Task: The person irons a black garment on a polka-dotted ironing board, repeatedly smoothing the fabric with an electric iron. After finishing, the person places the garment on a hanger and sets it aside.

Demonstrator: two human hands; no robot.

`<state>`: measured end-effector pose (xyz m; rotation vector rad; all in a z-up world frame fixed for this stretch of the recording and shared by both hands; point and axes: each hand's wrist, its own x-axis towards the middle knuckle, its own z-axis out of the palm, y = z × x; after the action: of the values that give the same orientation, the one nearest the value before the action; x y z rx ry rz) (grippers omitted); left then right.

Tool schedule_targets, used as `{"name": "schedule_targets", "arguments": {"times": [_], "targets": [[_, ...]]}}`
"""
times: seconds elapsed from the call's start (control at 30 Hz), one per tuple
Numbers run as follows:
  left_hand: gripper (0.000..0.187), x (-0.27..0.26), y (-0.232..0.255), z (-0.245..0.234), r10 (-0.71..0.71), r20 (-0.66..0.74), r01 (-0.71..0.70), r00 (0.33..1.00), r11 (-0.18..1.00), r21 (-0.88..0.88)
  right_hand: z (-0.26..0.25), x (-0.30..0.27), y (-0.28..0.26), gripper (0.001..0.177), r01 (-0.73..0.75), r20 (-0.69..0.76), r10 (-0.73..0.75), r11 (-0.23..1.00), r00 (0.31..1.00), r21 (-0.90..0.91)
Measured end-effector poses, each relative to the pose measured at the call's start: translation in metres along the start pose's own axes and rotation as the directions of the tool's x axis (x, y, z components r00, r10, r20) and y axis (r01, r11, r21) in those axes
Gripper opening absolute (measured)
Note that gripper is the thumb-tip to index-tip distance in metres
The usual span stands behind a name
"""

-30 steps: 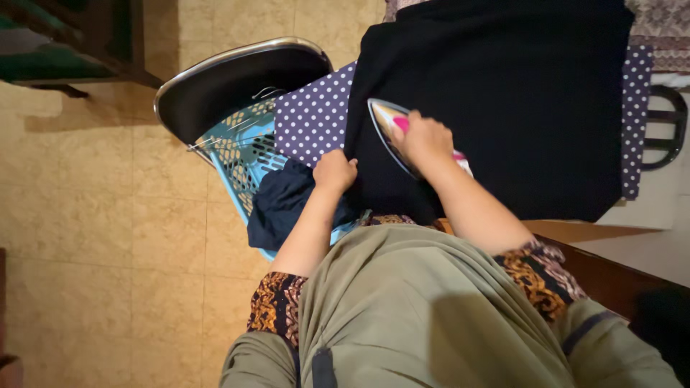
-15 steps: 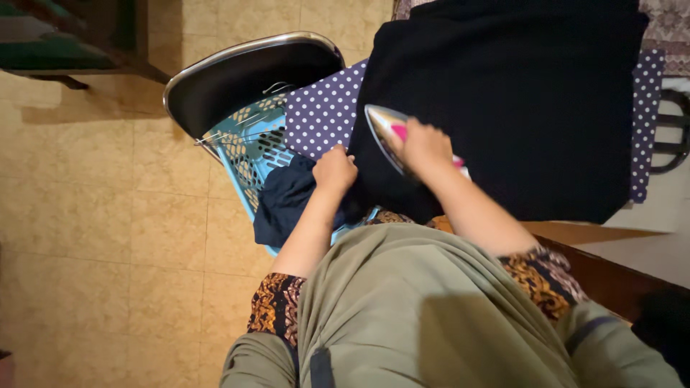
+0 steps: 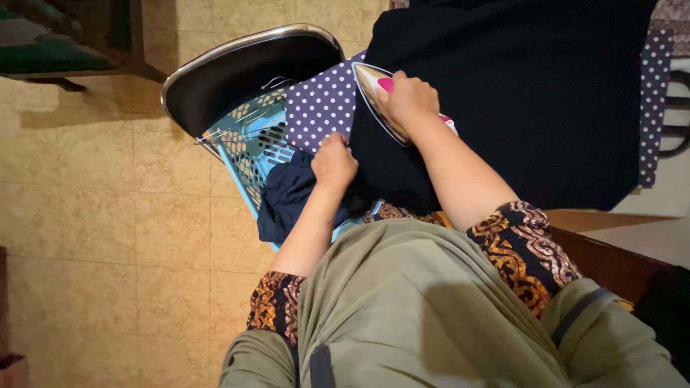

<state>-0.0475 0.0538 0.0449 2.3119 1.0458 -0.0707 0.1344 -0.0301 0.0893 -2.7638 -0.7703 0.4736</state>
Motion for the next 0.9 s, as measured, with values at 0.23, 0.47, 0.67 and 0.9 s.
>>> {"name": "schedule_targets", "arguments": {"times": [0.23, 0.47, 0.67, 0.9], "targets": [[0.022, -0.011, 0.027, -0.024, 0.163, -0.484, -0.323, 0.86, 0.908, -0.267, 0.021, -0.091, 0.008, 0.05, 0.202, -0.052, -0.203, 0.979, 0.978, -0.027], [0.022, -0.025, 0.068, -0.033, 0.29, -0.563, -0.526, 0.774, 0.79, -0.315, 0.024, -0.138, 0.014, 0.047, 0.287, -0.03, -0.287, 0.958, 0.958, 0.012], [0.02, -0.04, 0.097, -0.014, 0.437, -0.504, -0.63, 0.745, 0.708, -0.318, 0.024, -0.092, 0.04, 0.033, 0.058, -0.121, -0.054, 0.998, 0.991, 0.029], [0.022, -0.044, 0.127, 0.009, 0.578, -0.367, -0.685, 0.729, 0.63, -0.366, -0.026, -0.036, 0.079, 0.046, -0.268, -0.06, 0.269, 0.963, 0.961, 0.022]]}}
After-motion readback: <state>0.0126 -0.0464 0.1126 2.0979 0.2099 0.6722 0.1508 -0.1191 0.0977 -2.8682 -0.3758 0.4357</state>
